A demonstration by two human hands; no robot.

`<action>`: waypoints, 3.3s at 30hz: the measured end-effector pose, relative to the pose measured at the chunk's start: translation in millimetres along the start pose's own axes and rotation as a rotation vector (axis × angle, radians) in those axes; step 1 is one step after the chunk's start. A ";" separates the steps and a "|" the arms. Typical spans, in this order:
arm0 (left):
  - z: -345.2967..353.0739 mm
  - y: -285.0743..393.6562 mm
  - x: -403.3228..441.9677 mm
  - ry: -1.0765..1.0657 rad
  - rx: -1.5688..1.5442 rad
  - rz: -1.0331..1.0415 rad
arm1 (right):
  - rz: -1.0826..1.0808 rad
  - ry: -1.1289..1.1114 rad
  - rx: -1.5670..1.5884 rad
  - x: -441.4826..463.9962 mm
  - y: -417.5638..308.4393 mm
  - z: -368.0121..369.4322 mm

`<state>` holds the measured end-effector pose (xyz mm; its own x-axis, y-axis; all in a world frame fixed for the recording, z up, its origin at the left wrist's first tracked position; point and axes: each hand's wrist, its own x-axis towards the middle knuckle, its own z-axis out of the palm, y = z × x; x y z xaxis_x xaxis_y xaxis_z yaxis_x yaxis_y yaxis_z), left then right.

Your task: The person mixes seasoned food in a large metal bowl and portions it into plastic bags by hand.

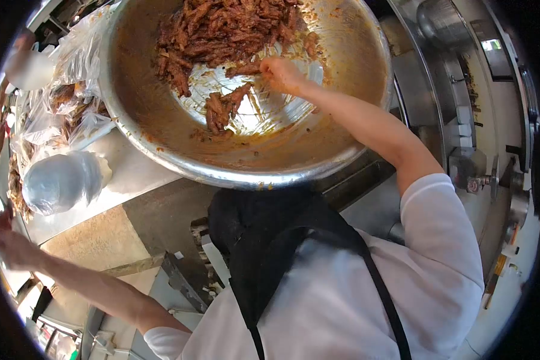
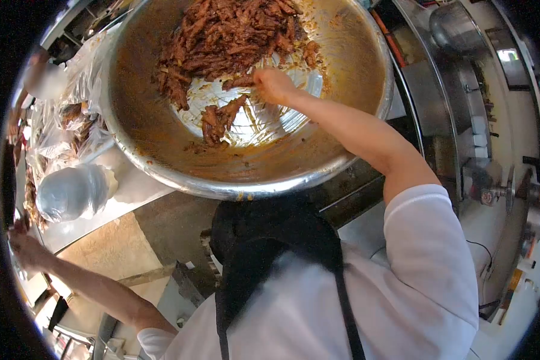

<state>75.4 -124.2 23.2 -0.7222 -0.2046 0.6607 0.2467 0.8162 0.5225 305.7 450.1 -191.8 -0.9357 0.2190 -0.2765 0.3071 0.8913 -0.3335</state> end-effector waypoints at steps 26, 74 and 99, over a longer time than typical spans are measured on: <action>-91.3 77.2 -86.5 -0.014 -0.374 -0.445 | 0.161 -0.099 0.214 15.9 -136.8 76.1; -4.4 83.1 -200.8 -0.412 -0.325 -0.358 | -0.144 -1.241 1.428 28.8 -358.0 -3.6; 169.9 -5.3 54.3 -0.010 0.064 0.284 | -0.158 -0.006 0.242 46.3 -103.6 -2.6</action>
<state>-75.0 -47.8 -35.3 -0.6364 0.0418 0.7702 0.3991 0.8723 0.2824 230.1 368.9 -167.7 -0.9746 0.0818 -0.2087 0.1904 0.7936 -0.5779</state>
